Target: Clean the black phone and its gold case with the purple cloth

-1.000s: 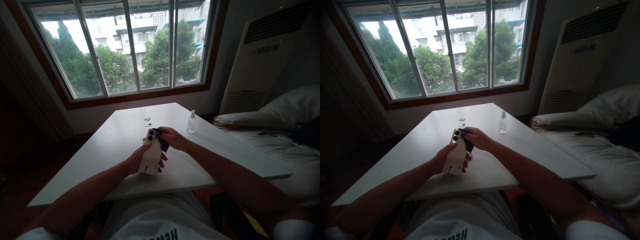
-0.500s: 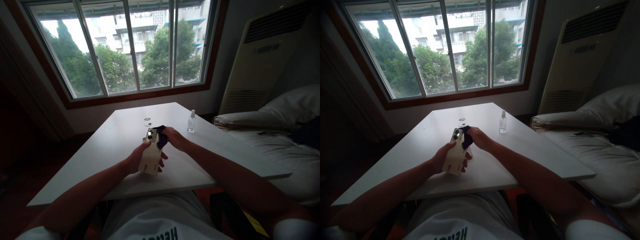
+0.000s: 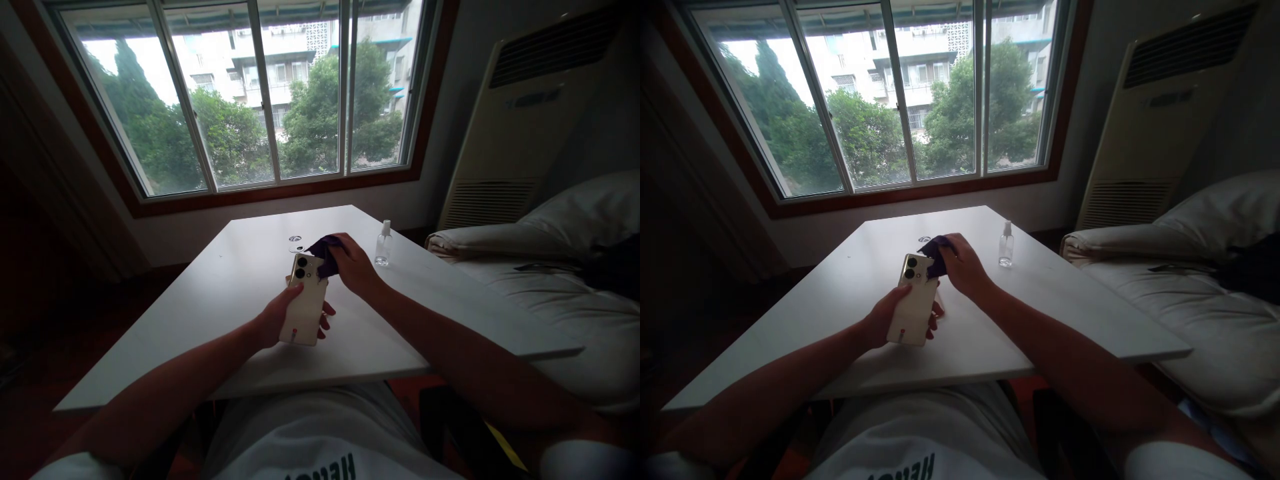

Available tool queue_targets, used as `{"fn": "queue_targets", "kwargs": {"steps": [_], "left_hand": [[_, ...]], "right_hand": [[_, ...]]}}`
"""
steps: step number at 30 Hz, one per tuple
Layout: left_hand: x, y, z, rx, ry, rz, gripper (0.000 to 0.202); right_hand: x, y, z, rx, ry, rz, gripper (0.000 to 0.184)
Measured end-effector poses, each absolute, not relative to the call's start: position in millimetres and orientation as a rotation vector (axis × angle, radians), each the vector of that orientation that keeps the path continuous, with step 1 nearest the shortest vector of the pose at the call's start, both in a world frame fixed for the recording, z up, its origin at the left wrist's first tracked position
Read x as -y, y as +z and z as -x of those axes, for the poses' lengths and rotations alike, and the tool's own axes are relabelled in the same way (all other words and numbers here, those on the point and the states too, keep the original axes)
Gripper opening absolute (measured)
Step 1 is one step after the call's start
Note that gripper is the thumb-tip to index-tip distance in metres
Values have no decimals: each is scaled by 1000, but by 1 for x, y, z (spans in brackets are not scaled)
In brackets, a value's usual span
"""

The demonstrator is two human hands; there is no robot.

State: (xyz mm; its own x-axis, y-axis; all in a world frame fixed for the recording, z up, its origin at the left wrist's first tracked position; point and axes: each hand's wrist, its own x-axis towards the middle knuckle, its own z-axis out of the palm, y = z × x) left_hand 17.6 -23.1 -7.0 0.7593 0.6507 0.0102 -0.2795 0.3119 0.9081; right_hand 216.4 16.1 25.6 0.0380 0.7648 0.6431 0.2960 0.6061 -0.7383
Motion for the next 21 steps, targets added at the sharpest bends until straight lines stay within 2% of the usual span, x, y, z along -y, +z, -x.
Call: {"fn": "queue_targets", "kwargs": {"steps": [3, 6, 11, 16, 21], "left_hand": [[23, -10, -19, -514, 696, -1180, 65], [24, -12, -21, -733, 828, -1350, 64], [27, -6, -16, -958, 1143, -1824, 46], [27, 5, -7, -1126, 1243, -2253, 61], [24, 5, -6, -1233, 1116, -2470, 68]], "right_hand": [[-23, 28, -224, 1414, 459, 1016, 34], [-30, 28, -228, 1275, 701, 997, 45], [-41, 26, -230, 1079, 996, 917, 48], [-44, 24, -230, 1042, 1130, 841, 50], [-39, 22, -227, 1179, 1106, 852, 53]]}}
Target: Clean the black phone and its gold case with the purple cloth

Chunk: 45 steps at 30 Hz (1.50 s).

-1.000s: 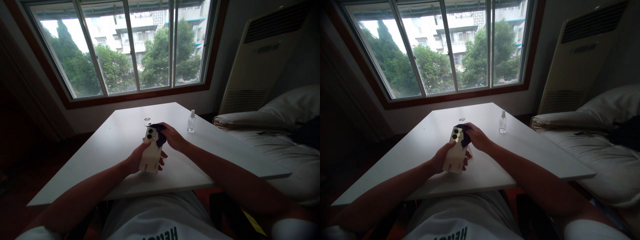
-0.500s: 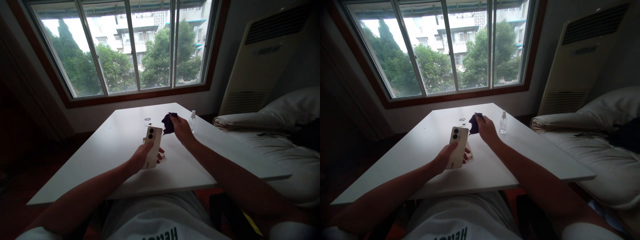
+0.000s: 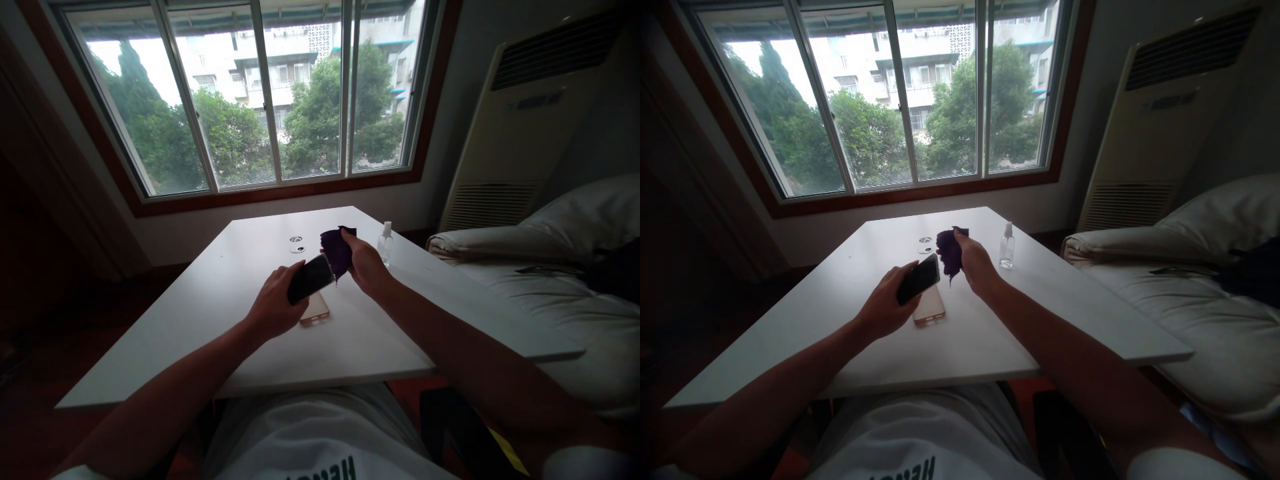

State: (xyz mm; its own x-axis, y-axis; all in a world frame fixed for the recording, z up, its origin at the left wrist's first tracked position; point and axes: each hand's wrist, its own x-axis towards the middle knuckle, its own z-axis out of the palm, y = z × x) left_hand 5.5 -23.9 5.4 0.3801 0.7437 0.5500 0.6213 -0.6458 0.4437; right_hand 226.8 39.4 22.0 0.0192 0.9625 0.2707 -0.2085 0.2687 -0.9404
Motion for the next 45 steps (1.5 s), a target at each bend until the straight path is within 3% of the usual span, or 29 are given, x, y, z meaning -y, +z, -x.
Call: {"fn": "queue_targets", "kwargs": {"steps": [8, 15, 19, 25, 35, 41, 45], "left_hand": [[22, 2, -7, -1282, 933, -2606, 70], [20, 3, -8, -1337, 868, -2643, 60], [16, 3, -6, -1348, 836, -2628, 58], [14, 1, -1, -1376, 849, -2603, 66], [3, 1, 12, -1479, 765, -2634, 60], [-11, 4, 26, -1645, 688, -2602, 56], [-15, 3, 31, -1670, 653, -2584, 56]], "right_hand": [[-26, 24, -225, 1430, 855, 991, 42], [-10, 30, -218, 1807, 550, 788, 28], [-2, 33, -216, 1972, 617, 766, 38], [-28, 26, -226, 1620, 702, 949, 55], [-57, 3, -247, 1893, 480, 1352, 31], [-61, -2, -245, 2077, 516, 1530, 33], [-54, 1, -242, 2225, 573, 1395, 34]]}}
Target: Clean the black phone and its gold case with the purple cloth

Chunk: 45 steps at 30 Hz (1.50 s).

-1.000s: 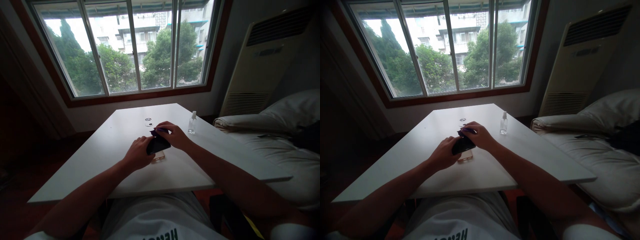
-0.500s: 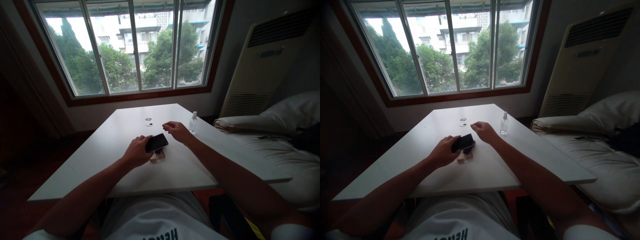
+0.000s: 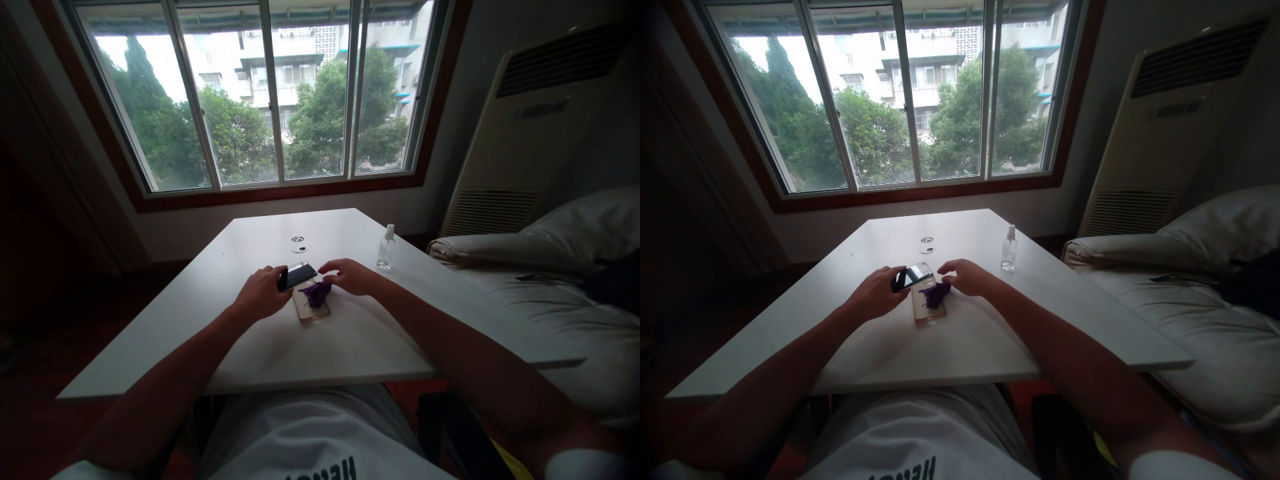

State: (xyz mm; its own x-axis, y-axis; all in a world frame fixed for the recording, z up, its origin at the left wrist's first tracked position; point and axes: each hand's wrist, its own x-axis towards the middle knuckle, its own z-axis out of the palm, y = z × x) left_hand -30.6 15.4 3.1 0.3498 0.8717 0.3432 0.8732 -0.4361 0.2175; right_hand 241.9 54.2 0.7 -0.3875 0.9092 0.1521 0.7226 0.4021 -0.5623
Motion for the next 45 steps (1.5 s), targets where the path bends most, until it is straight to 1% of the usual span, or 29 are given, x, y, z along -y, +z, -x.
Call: {"fn": "queue_targets", "kwargs": {"steps": [4, 8, 12, 20, 23, 26, 32, 39, 45], "left_hand": [[-17, 1, 32, 1676, -630, 2599, 55], [-17, -1, 32, 1686, -575, 2609, 56], [-19, -2, 34, 1721, -535, 2597, 61], [-22, -4, 36, 1763, -484, 2614, 67], [-24, -6, 36, 1742, -470, 2613, 67], [-24, -7, 36, 1715, -452, 2644, 64], [-19, -5, 34, 1675, -443, 2709, 59], [-13, -2, 29, 1636, -487, 2746, 59], [-3, 5, 22, 1590, -506, 2776, 59]], "right_hand": [[-44, 3, -239, 2411, 540, 1152, 37], [-41, 4, -239, 2506, 521, 1050, 28], [-46, 4, -241, 2414, 407, 1114, 21], [-48, 8, -240, 2144, 383, 1231, 22], [-50, 9, -240, 2095, 405, 1314, 23], [-52, 9, -241, 2044, 345, 1380, 23], [-52, 12, -242, 1871, 182, 1312, 27], [-46, 19, -241, 1708, 201, 1295, 27], [-43, 24, -241, 1694, 191, 1353, 30]]}}
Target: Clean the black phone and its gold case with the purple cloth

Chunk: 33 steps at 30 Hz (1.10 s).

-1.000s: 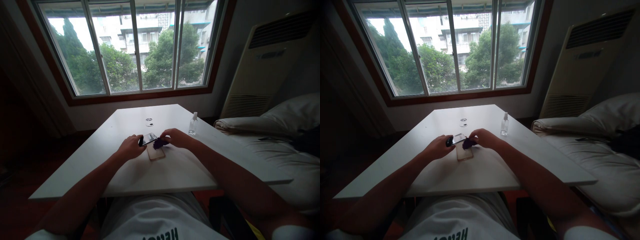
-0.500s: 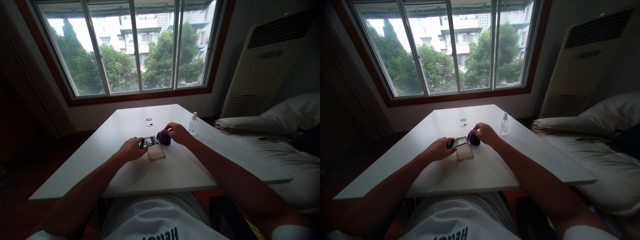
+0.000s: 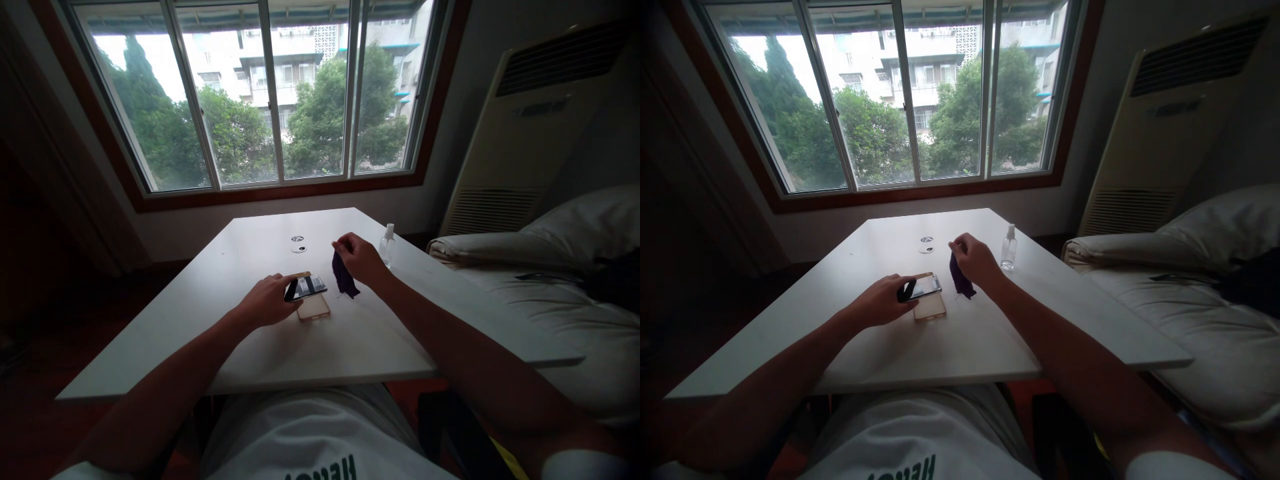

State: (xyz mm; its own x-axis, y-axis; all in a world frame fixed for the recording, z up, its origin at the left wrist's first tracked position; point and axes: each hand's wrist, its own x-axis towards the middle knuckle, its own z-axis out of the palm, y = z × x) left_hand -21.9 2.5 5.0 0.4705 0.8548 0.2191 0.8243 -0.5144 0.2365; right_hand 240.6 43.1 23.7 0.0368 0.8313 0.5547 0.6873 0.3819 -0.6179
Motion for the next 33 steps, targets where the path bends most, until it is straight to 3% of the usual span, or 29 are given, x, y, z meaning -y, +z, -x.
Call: {"fn": "queue_targets", "kwargs": {"steps": [28, 33], "left_hand": [[-3, -2, 15, -1454, 317, -2630, 74], [-7, -8, 16, -1435, 295, -2610, 80]], "right_hand": [[-34, 26, -235, 1818, -33, 1386, 29], [-33, 26, -233, 1792, 56, 1366, 28]]}}
